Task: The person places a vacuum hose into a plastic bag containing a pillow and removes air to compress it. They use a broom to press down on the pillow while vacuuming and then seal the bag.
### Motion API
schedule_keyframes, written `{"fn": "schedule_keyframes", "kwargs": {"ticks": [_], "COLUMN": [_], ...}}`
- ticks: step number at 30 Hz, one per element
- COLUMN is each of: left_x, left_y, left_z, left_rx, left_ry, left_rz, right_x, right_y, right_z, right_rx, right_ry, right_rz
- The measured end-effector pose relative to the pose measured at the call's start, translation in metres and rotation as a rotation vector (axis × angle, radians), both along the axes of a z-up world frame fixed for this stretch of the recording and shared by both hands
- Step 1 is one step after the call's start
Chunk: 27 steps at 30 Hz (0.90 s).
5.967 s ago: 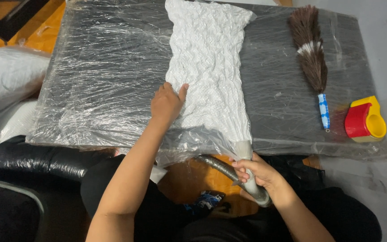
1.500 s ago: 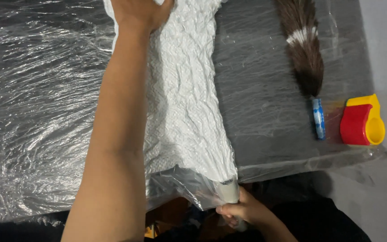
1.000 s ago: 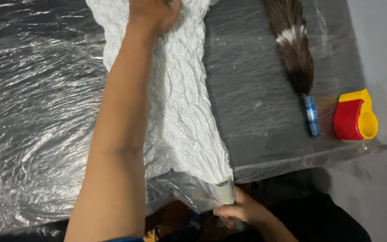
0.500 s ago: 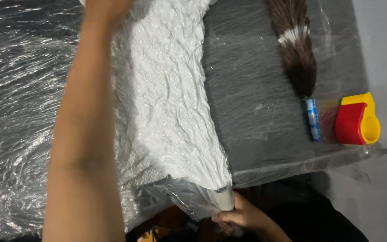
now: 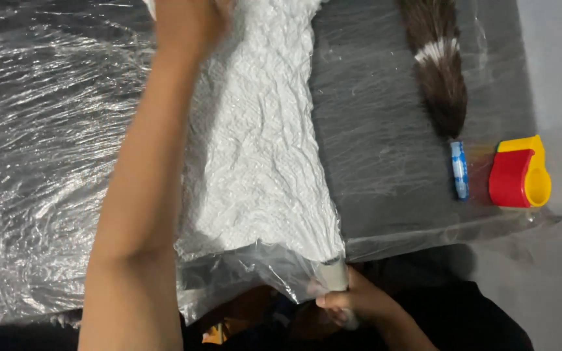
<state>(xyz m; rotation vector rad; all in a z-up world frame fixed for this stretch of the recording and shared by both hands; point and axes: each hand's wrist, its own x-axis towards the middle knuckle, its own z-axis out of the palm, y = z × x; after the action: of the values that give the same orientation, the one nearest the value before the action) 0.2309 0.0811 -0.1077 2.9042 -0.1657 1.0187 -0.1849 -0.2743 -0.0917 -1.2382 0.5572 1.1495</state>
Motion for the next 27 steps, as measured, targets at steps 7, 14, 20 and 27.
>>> {"fn": "schedule_keyframes", "kwargs": {"ticks": [7, 14, 20, 27], "left_x": [-0.094, -0.172, -0.223, -0.266], "left_y": [-0.088, -0.132, -0.125, -0.139], "left_z": [0.069, 0.094, 0.064, 0.066], "left_rx": [0.095, 0.069, -0.117, -0.251], "left_ry": [0.604, 0.550, 0.211, 0.160], "left_rz": [-0.290, -0.090, -0.383, -0.252], "right_x": [0.002, -0.005, -0.006, 0.004], "right_y": [0.000, 0.009, 0.003, 0.011], "right_z": [0.005, 0.006, -0.030, -0.001], "right_rx": [0.153, 0.136, 0.110, 0.233], "right_ry": [-0.164, -0.143, -0.263, -0.303], "right_rz": [0.017, -0.142, -0.099, -0.065]}}
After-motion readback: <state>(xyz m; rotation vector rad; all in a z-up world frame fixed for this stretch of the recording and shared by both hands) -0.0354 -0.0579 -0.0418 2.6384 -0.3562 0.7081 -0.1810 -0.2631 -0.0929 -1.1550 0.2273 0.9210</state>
